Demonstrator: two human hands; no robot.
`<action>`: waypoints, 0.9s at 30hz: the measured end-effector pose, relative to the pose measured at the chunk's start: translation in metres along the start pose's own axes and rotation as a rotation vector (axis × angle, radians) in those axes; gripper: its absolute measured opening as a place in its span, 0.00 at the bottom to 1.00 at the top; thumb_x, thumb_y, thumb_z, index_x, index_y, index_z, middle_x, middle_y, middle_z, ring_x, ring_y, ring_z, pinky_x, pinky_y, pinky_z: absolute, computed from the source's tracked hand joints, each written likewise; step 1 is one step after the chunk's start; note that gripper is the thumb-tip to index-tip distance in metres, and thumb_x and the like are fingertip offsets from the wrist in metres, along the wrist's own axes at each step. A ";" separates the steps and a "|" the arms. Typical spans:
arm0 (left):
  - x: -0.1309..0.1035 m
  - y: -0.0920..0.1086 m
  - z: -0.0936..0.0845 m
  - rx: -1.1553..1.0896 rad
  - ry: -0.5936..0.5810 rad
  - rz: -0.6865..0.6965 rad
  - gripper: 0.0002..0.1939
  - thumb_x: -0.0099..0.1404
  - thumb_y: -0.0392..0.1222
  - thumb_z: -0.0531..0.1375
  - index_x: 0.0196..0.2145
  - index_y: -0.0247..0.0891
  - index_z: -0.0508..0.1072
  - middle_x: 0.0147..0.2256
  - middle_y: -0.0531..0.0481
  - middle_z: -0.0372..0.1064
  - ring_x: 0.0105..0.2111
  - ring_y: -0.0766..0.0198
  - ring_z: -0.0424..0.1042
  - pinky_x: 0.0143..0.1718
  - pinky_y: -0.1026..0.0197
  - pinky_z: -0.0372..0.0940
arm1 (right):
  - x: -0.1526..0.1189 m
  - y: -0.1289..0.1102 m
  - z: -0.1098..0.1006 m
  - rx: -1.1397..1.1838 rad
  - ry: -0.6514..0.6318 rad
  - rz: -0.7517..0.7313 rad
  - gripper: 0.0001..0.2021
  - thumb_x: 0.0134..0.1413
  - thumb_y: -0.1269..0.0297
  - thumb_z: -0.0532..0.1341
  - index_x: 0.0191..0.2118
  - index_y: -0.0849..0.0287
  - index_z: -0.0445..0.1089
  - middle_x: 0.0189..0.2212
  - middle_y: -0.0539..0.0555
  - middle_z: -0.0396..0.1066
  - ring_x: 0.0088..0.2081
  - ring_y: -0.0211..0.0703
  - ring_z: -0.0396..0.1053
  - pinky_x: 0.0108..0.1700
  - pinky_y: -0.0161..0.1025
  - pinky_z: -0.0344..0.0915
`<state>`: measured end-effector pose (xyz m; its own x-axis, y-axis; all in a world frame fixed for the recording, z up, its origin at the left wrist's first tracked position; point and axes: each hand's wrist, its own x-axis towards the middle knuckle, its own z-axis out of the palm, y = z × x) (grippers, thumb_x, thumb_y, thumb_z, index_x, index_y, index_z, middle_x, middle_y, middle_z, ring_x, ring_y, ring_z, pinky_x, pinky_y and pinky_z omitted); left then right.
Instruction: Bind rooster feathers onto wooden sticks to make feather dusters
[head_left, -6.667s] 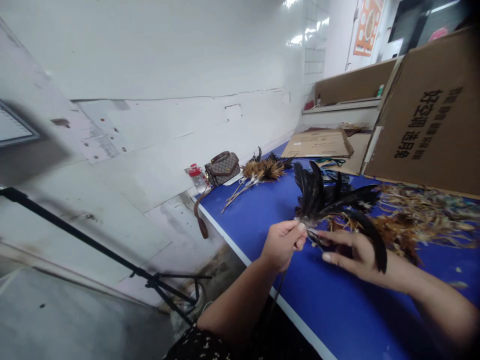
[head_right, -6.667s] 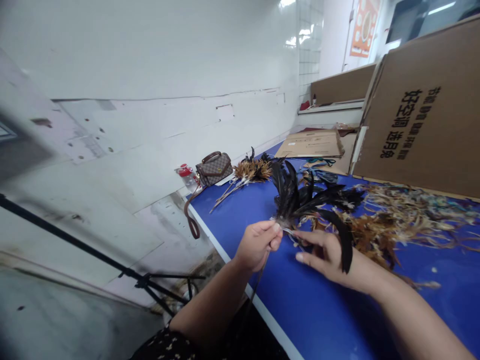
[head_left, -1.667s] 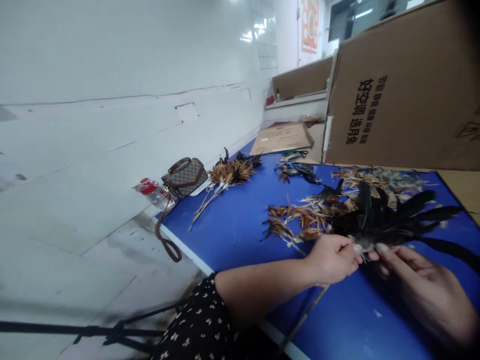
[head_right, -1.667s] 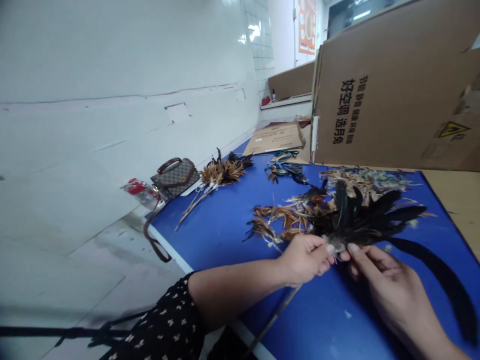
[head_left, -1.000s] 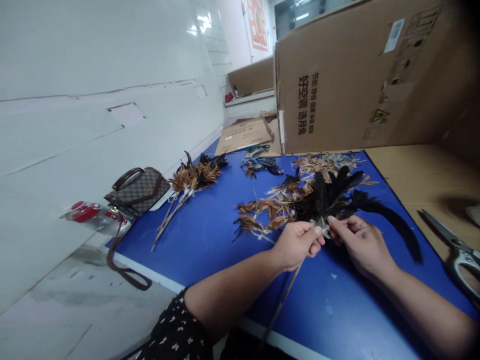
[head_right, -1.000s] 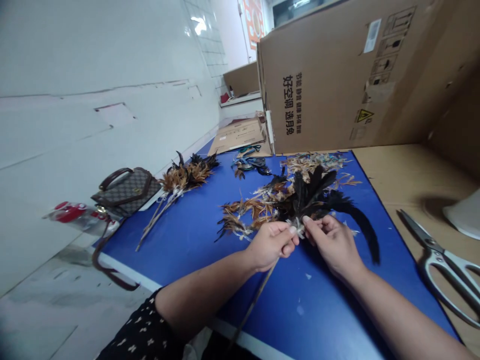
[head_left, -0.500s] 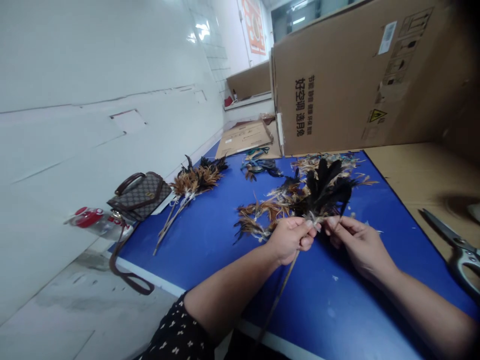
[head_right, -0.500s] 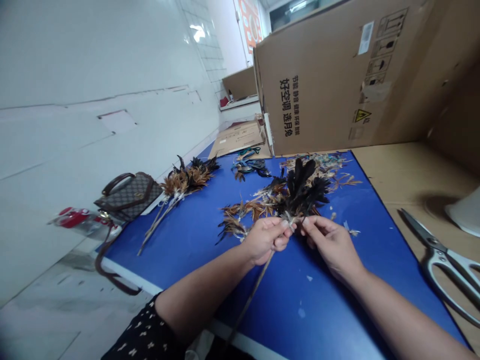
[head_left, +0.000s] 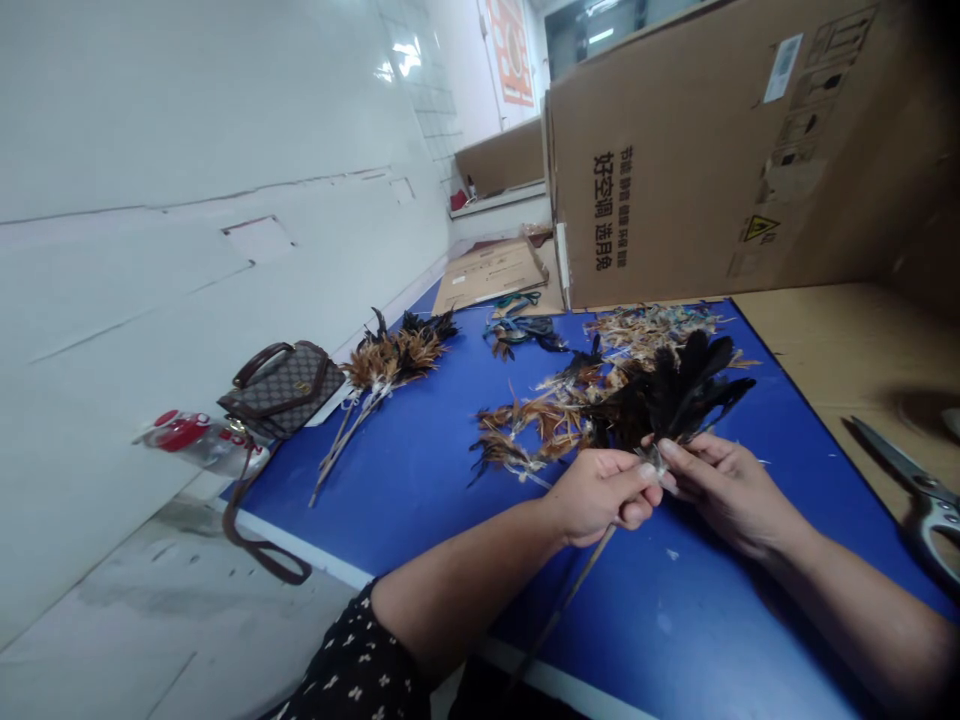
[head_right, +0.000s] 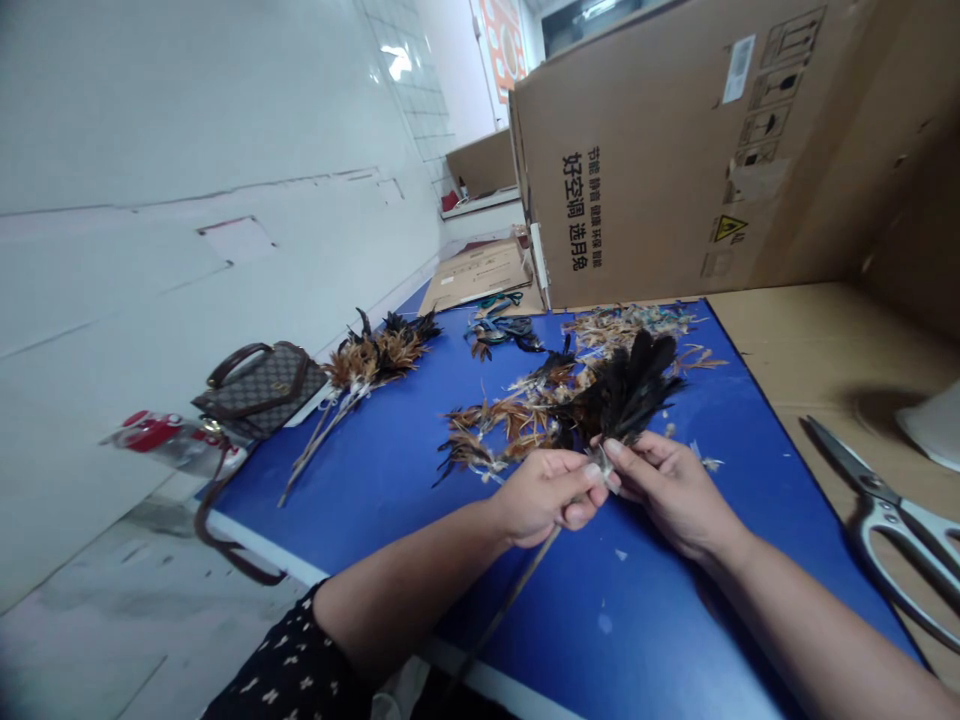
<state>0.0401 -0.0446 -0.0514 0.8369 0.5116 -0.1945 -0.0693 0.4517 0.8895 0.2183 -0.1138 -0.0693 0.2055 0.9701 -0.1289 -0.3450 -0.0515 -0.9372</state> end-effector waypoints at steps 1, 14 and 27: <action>0.000 0.000 0.000 -0.006 -0.010 -0.006 0.31 0.54 0.64 0.76 0.32 0.32 0.74 0.23 0.56 0.62 0.19 0.75 0.56 0.22 0.64 0.43 | 0.000 0.001 -0.001 0.004 0.005 -0.005 0.24 0.43 0.45 0.82 0.34 0.59 0.79 0.29 0.54 0.77 0.30 0.38 0.71 0.34 0.35 0.71; 0.000 0.004 -0.004 -0.130 -0.068 -0.092 0.31 0.56 0.63 0.76 0.32 0.28 0.77 0.27 0.48 0.66 0.23 0.73 0.58 0.24 0.64 0.40 | 0.003 0.008 -0.013 -0.158 -0.058 -0.167 0.19 0.54 0.46 0.77 0.36 0.57 0.78 0.29 0.53 0.76 0.29 0.41 0.71 0.33 0.38 0.70; -0.001 -0.002 -0.001 -0.321 -0.129 -0.150 0.24 0.54 0.48 0.79 0.38 0.27 0.79 0.32 0.43 0.71 0.22 0.74 0.57 0.23 0.65 0.41 | -0.004 -0.006 -0.011 -0.131 -0.106 -0.128 0.21 0.48 0.43 0.79 0.34 0.55 0.78 0.27 0.53 0.75 0.28 0.41 0.70 0.32 0.39 0.72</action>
<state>0.0390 -0.0455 -0.0530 0.9109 0.3352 -0.2405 -0.0904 0.7310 0.6763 0.2297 -0.1197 -0.0665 0.1403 0.9899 0.0222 -0.1990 0.0502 -0.9787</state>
